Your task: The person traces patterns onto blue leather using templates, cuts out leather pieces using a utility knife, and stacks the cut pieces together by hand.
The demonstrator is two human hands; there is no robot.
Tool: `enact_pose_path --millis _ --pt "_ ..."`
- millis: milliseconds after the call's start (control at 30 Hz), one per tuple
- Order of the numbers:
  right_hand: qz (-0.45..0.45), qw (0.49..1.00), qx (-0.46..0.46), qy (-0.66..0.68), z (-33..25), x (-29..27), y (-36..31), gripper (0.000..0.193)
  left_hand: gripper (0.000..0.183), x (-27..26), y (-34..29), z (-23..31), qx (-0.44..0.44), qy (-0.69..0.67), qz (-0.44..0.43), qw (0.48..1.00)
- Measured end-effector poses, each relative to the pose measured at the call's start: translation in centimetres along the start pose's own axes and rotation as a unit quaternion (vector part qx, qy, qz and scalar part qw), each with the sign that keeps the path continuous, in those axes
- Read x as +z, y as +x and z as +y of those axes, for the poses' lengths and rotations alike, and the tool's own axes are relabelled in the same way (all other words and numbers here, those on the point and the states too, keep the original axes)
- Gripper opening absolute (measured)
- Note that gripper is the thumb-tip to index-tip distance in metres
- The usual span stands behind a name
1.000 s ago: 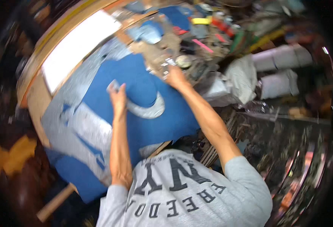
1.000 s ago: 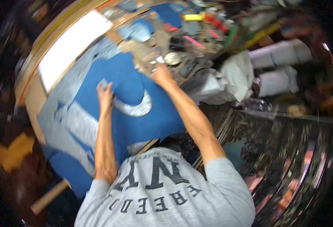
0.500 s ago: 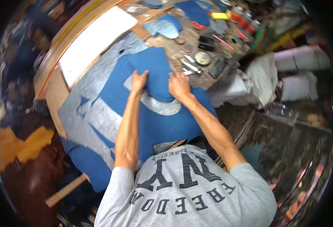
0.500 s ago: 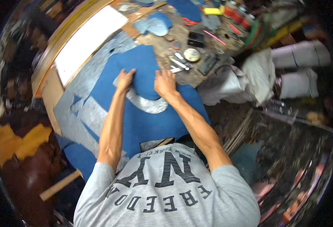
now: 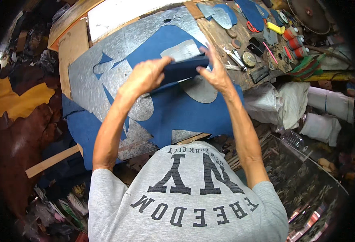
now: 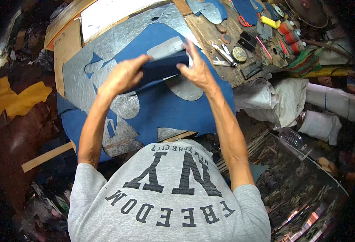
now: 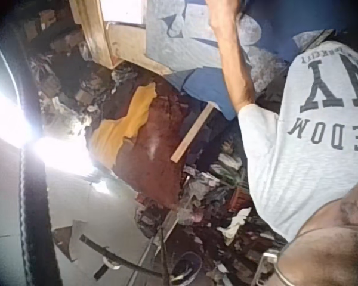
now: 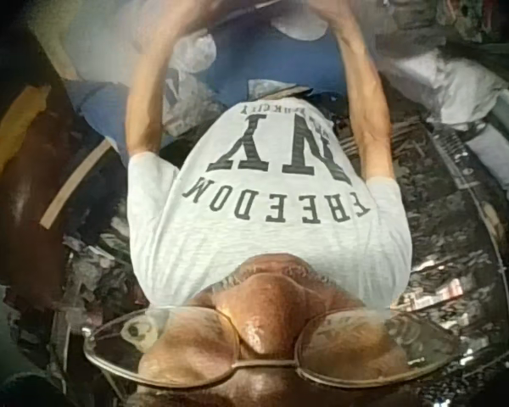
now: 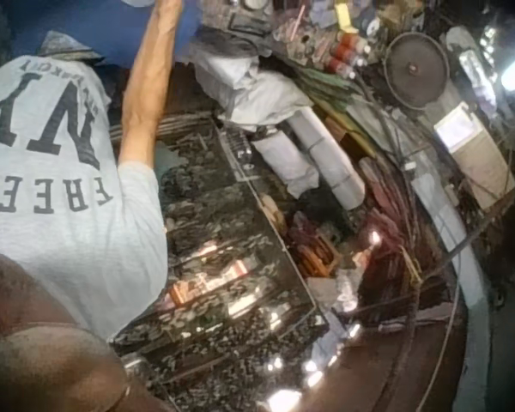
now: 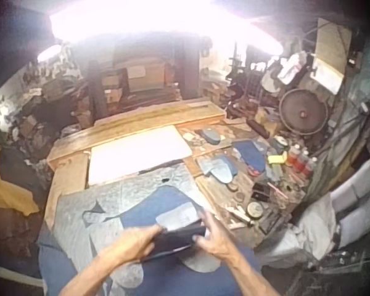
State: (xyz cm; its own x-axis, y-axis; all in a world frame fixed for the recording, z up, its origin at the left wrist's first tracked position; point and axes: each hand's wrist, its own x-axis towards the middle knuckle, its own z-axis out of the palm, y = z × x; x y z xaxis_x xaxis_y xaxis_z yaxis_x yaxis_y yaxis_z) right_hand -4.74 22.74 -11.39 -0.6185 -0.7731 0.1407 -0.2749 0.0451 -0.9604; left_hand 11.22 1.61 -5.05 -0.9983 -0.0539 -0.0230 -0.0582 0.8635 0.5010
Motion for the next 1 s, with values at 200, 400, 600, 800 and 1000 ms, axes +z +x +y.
enact_pose_path --millis 200,400,600,800,1000 --pt "-0.024 0.996 0.073 0.049 1.2 3.2 -2.1 0.081 0.048 4.3 -3.6 -0.7 -0.023 -0.028 0.053 0.998" --pt "-0.009 0.999 0.036 0.012 3.1 4.2 -1.6 0.077 0.052 4.5 -3.4 0.3 -0.006 -0.011 0.044 0.999" --pt "0.029 0.987 0.073 0.143 0.6 4.8 -2.4 0.039 0.051 3.2 -3.1 -0.4 0.020 0.003 0.066 0.998" --pt "0.083 0.996 0.024 -0.008 4.8 7.8 -4.5 0.063 0.050 4.9 -4.2 -2.5 0.012 0.042 0.089 0.995" --pt "0.100 0.993 0.034 0.045 3.7 8.3 -4.5 0.033 0.047 4.8 -5.4 -2.8 0.010 0.086 0.109 0.990"
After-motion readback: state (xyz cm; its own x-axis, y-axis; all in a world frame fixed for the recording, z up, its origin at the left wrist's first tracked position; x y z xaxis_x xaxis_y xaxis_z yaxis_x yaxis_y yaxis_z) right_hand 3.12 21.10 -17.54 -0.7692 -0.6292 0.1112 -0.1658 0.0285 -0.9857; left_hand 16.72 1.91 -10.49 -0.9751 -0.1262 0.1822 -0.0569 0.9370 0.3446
